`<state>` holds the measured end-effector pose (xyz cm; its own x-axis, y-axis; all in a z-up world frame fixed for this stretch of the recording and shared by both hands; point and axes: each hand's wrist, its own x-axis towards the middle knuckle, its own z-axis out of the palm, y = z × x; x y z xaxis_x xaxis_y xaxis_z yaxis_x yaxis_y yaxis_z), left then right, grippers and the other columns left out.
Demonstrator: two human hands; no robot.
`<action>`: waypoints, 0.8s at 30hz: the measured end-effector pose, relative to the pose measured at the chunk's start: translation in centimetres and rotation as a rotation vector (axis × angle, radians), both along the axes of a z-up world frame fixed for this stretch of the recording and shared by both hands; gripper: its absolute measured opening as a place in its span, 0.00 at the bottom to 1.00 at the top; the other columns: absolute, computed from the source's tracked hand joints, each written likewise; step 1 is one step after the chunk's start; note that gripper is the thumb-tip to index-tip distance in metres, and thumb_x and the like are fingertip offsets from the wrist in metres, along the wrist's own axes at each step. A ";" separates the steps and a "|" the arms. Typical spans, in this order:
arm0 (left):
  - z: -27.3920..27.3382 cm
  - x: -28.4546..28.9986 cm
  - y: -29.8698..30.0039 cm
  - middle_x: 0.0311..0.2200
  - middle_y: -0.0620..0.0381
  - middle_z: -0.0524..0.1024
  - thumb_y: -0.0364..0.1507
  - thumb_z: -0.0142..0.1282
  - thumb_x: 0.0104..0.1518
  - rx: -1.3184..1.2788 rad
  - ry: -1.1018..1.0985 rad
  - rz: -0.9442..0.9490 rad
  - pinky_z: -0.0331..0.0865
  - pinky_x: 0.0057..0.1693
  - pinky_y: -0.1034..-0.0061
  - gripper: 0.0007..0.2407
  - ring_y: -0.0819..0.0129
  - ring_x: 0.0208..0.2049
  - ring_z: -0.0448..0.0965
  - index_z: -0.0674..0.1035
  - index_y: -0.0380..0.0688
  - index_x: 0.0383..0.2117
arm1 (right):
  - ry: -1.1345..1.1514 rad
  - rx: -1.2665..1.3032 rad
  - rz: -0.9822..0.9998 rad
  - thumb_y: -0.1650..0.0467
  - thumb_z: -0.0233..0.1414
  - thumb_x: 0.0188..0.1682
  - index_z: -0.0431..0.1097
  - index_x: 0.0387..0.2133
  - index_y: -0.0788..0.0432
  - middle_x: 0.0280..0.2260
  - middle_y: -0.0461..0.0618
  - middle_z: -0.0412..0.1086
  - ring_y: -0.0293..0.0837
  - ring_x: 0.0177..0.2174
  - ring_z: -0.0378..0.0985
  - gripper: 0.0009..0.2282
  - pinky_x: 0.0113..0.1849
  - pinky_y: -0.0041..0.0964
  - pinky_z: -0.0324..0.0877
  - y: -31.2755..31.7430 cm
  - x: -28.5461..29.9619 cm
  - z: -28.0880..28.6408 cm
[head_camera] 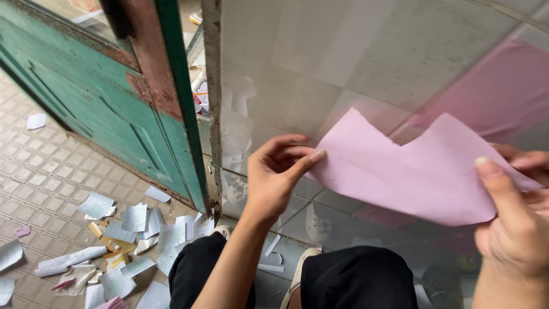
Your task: Cutting and trimming pink vinyl sheets using scissors and a utility knife
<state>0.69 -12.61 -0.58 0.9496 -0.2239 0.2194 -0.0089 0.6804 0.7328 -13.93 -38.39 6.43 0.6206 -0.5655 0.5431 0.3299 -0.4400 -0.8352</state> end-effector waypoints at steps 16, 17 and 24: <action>6.8 -11.2 8.6 0.18 0.66 0.70 0.39 0.56 0.59 0.730 -0.365 -0.069 0.57 0.32 0.86 0.14 0.81 0.23 0.64 0.82 0.40 0.39 | 0.212 0.136 0.179 0.84 0.61 0.39 0.67 0.36 0.64 0.35 0.63 0.80 0.47 0.37 0.86 0.14 0.42 0.32 0.81 9.4 -12.8 6.4; 8.2 -12.0 8.6 0.29 0.63 0.77 0.39 0.53 0.60 0.838 -0.491 0.045 0.65 0.40 0.78 0.14 0.75 0.33 0.73 0.82 0.43 0.40 | 0.208 0.047 0.244 0.83 0.62 0.40 0.68 0.36 0.64 0.34 0.61 0.80 0.45 0.37 0.87 0.14 0.39 0.29 0.81 9.9 -13.4 7.2; 16.3 -18.5 6.9 0.39 0.58 0.84 0.39 0.69 0.46 0.928 -0.956 -0.197 0.72 0.52 0.76 0.18 0.70 0.44 0.83 0.83 0.41 0.39 | 0.191 -0.171 0.498 0.79 0.62 0.45 0.68 0.34 0.61 0.33 0.54 0.81 0.40 0.34 0.87 0.09 0.34 0.25 0.81 11.6 -16.7 9.9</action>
